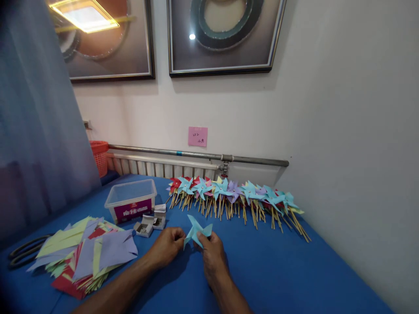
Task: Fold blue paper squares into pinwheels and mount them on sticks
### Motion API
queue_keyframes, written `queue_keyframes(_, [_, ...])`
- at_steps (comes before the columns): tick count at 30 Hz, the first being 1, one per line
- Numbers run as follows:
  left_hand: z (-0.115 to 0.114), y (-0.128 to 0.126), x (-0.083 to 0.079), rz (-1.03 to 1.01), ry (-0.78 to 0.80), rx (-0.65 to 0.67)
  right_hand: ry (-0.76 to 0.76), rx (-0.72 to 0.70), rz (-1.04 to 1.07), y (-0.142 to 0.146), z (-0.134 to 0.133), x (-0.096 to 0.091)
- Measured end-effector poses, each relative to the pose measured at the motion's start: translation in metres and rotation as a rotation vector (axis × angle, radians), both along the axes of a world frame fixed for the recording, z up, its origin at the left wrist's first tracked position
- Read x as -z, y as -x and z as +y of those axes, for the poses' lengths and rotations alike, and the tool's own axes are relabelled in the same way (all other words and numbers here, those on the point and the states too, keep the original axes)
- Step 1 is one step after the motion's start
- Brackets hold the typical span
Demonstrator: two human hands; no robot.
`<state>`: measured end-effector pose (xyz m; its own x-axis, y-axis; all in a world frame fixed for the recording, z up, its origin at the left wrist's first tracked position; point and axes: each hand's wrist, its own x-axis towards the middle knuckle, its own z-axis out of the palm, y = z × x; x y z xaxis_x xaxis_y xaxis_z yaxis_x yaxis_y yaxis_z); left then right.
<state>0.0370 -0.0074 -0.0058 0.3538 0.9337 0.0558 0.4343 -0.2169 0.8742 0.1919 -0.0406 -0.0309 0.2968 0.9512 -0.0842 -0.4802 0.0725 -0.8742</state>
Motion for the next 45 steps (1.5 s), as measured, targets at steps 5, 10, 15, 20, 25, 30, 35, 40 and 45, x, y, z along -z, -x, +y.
queue_keyframes(5, [-0.0017, 0.0001, -0.0031, 0.008, 0.004, 0.003, -0.009, 0.0, -0.002, 0.0005, -0.0008, -0.0025])
queue_keyframes(10, [-0.0015, 0.0008, -0.0016, 0.018, -0.008, 0.006, 0.015, 0.009, 0.003, -0.0001, -0.0003, -0.003])
queue_keyframes(15, [-0.0009, 0.0008, 0.0002, 0.039, -0.044, -0.002, 0.009, 0.006, -0.014, -0.0004, -0.0001, -0.0015])
queue_keyframes(20, [-0.0011, 0.0006, -0.0013, 0.042, -0.049, -0.017, -0.01, -0.007, -0.024, -0.0005, -0.0018, -0.0016])
queue_keyframes(25, [-0.0022, 0.0011, -0.0029, 0.026, -0.027, -0.015, 0.002, 0.009, -0.019, -0.0005, -0.0021, -0.003])
queue_keyframes(30, [-0.0029, 0.0013, -0.0041, 0.031, -0.014, -0.002, -0.001, 0.002, -0.028, -0.0005, -0.0018, -0.0025])
queue_keyframes(35, [-0.0036, 0.0006, -0.0053, 0.034, -0.02, 0.013, 0.004, 0.022, -0.019, -0.0011, -0.0001, -0.0001])
queue_keyframes(40, [-0.0034, -0.0006, -0.0029, 0.026, -0.008, 0.016, 0.005, 0.029, -0.026, -0.0013, 0.0015, 0.0011])
queue_keyframes(45, [-0.0044, -0.0022, -0.0011, 0.015, 0.004, 0.016, -0.007, 0.018, -0.029, -0.0017, 0.0005, 0.0007])
